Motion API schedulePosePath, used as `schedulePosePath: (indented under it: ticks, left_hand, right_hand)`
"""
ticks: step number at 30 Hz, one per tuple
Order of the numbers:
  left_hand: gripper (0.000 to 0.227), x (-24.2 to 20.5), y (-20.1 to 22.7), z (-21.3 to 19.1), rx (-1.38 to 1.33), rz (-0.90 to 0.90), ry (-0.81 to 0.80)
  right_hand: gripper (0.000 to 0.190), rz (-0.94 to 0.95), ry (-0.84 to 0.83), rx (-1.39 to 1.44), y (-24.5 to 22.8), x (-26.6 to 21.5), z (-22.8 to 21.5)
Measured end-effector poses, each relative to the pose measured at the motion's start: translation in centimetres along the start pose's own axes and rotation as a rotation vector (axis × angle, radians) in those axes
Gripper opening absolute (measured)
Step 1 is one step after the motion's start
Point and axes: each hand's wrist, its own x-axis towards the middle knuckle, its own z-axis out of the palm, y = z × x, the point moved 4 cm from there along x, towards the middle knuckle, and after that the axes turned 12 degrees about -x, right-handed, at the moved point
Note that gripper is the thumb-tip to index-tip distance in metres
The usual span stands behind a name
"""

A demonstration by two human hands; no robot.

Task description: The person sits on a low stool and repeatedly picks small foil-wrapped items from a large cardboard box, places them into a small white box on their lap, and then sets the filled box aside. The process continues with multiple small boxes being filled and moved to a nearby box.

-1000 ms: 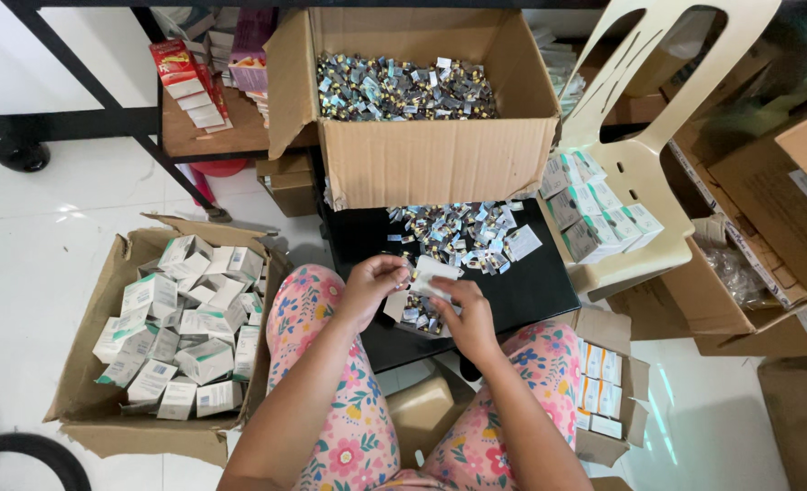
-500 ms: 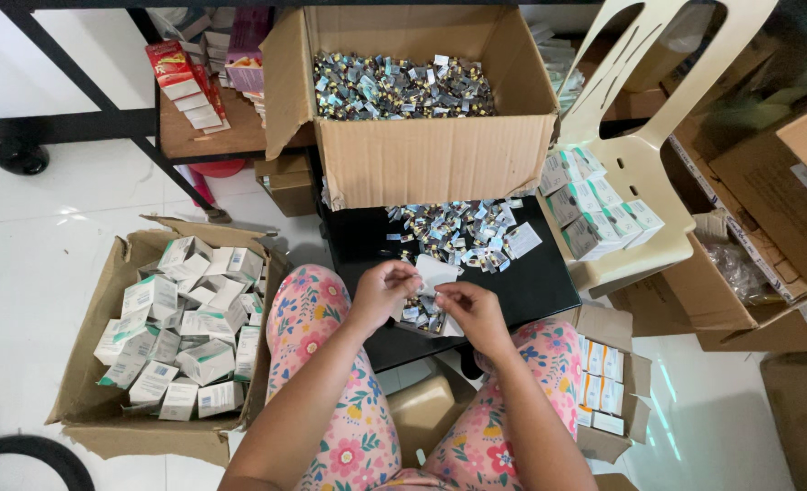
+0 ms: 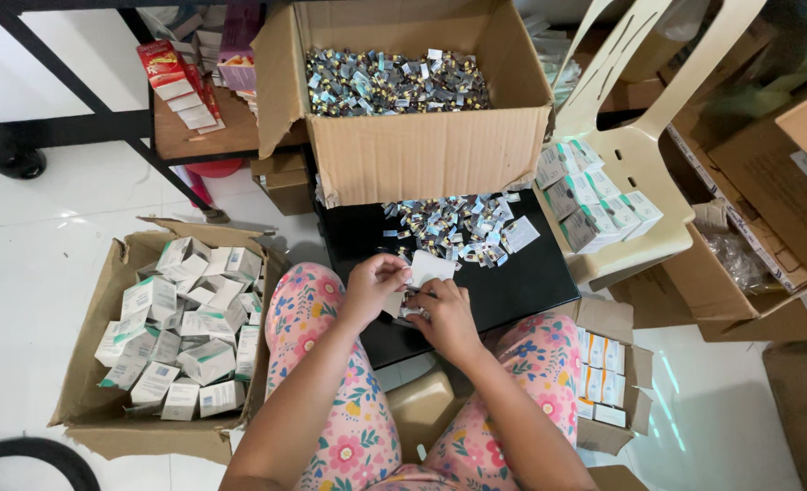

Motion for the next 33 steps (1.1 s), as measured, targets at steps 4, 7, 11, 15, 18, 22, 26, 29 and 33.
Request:
schedulePosePath:
  ticks: [4,7,11,15,18,22,26,29,33]
  left_hand:
    - [0.02,0.2,0.0,-0.4,-0.033,0.006,0.018]
    - [0.02,0.3,-0.3,-0.4,-0.017,0.005,0.012]
    - [0.019,-0.1,-0.7,0.6,0.033,0.001,-0.041]
    - [0.014,-0.8,-0.8,2.5,0.1,-0.031,-0.088]
    - [0.013,-1.0,-0.3,2.9,0.083,-0.069,-0.047]
    - [0.013,-1.1,1.6,2.9,0.193,0.05,-0.017]
    - [0.013,-1.7,2.7,3.4,0.355,0.113,-0.049]
    - [0.013,-1.9,3.1,4.0,0.385,0.141,-0.068]
    - [0.016,-2.2,3.7,4.5,0.439,0.165,-0.102]
  right_hand:
    - [0.017,0.09,0.041,-0.074,0.3,0.7,0.1]
    - [0.023,0.156,0.135,0.024,2.1,0.4,0.0]
    - [0.02,0.361,0.052,0.539,5.1,-0.3,1.8]
    - [0.018,0.459,-0.071,0.898,6.3,-1.0,4.2]
    - [0.017,0.451,-0.055,0.982,7.1,-0.9,4.3]
    - [0.019,0.444,-0.12,0.784,7.9,-1.0,2.7]
    - [0.024,0.387,-0.083,0.526,7.6,-1.0,1.0]
    - [0.022,0.394,-0.019,0.527,7.4,-0.9,0.4]
    - [0.019,0.395,0.009,0.508,7.3,-0.5,0.0]
